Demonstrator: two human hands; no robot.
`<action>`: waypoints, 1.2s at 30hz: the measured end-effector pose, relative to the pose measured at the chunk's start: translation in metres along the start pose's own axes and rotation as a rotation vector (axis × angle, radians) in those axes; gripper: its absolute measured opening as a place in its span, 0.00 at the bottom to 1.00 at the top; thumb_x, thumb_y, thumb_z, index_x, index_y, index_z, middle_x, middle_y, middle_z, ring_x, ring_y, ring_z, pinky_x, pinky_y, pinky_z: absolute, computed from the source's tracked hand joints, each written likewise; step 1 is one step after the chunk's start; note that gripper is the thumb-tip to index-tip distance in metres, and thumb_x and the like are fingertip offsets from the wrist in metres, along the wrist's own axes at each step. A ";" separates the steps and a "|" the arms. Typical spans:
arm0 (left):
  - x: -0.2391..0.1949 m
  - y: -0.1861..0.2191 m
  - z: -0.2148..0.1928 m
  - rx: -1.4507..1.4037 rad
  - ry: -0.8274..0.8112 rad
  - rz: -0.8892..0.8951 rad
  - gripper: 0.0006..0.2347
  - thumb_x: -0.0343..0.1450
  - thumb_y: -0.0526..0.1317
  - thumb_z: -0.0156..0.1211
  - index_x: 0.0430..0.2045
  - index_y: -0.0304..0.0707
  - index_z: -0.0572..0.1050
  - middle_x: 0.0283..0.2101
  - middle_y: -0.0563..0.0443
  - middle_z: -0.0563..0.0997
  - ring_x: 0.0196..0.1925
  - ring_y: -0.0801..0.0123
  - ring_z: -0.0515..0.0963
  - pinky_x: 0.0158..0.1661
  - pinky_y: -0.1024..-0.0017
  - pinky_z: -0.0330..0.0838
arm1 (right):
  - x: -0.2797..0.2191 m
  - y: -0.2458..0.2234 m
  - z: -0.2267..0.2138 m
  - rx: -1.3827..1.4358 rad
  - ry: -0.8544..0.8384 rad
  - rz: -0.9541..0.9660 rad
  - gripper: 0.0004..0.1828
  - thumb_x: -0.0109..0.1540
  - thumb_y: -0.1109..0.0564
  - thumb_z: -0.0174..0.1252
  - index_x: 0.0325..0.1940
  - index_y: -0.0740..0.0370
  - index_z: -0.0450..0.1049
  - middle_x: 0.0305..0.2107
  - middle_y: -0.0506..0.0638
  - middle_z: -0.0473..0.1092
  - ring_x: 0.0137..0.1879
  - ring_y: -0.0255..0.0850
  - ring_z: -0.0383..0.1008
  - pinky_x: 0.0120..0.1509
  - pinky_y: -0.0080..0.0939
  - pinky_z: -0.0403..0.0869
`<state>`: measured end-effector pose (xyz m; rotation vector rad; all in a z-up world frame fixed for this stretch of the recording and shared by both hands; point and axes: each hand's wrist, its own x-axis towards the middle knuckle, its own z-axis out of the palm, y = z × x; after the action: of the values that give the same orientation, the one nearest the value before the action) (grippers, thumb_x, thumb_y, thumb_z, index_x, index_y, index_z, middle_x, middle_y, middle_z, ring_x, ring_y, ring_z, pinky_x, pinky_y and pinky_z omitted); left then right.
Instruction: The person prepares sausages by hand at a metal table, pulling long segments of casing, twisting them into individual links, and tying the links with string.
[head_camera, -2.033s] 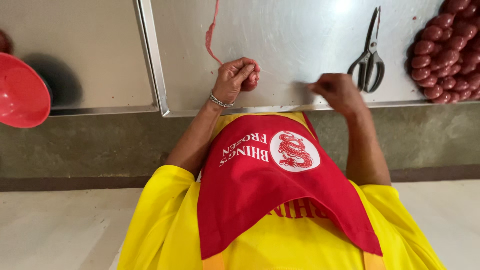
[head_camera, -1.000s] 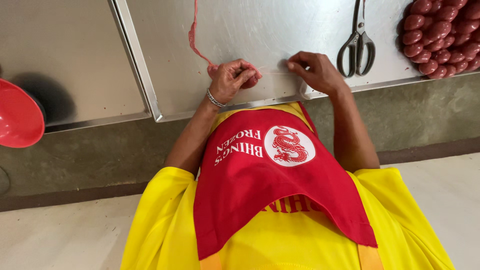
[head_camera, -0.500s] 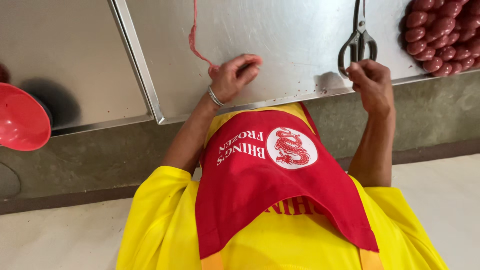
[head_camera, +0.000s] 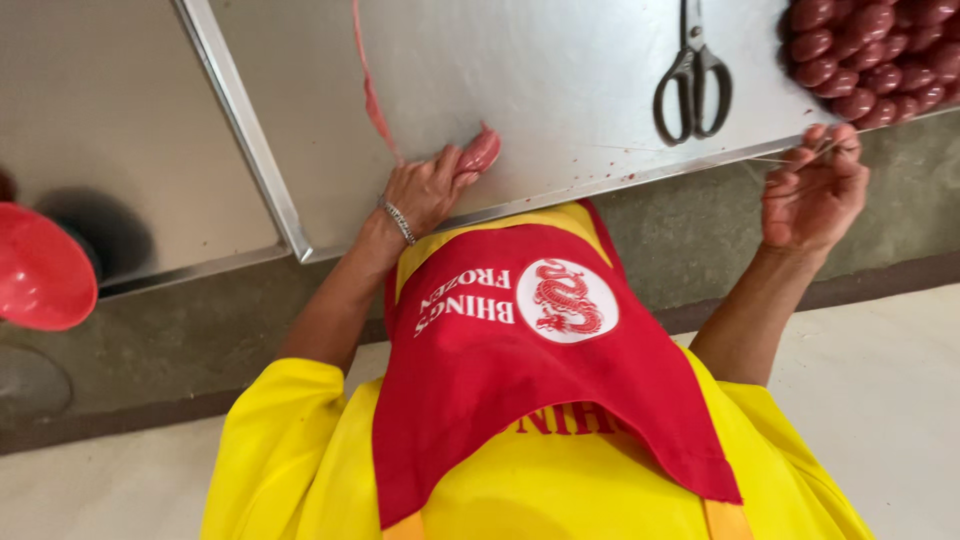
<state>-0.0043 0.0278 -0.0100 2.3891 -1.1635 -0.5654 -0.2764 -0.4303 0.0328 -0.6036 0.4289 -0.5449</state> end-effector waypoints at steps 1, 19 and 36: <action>0.003 0.005 -0.002 -0.005 0.052 0.013 0.21 0.77 0.55 0.60 0.46 0.32 0.71 0.29 0.38 0.82 0.30 0.44 0.83 0.29 0.51 0.76 | -0.002 -0.005 -0.001 -0.017 0.027 -0.010 0.09 0.75 0.60 0.43 0.55 0.63 0.68 0.46 0.59 0.75 0.43 0.40 0.78 0.38 0.31 0.77; 0.031 0.048 0.002 0.274 0.338 -0.052 0.25 0.66 0.53 0.67 0.47 0.31 0.70 0.49 0.34 0.75 0.54 0.42 0.71 0.53 0.45 0.63 | 0.004 0.053 0.124 -1.068 0.021 0.090 0.20 0.70 0.65 0.59 0.67 0.64 0.74 0.38 0.41 0.68 0.33 0.23 0.61 0.33 0.26 0.59; 0.079 0.002 -0.011 -1.532 -0.267 -0.108 0.15 0.79 0.43 0.59 0.49 0.26 0.74 0.35 0.53 0.77 0.36 0.73 0.78 0.40 0.72 0.78 | 0.102 0.199 0.206 -2.094 -0.658 -0.142 0.44 0.64 0.60 0.66 0.80 0.41 0.54 0.60 0.60 0.65 0.39 0.56 0.79 0.44 0.54 0.79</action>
<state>0.0449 -0.0353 -0.0139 1.0346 -0.3158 -1.2281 -0.0201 -0.2681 0.0385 -2.7242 0.1716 0.2304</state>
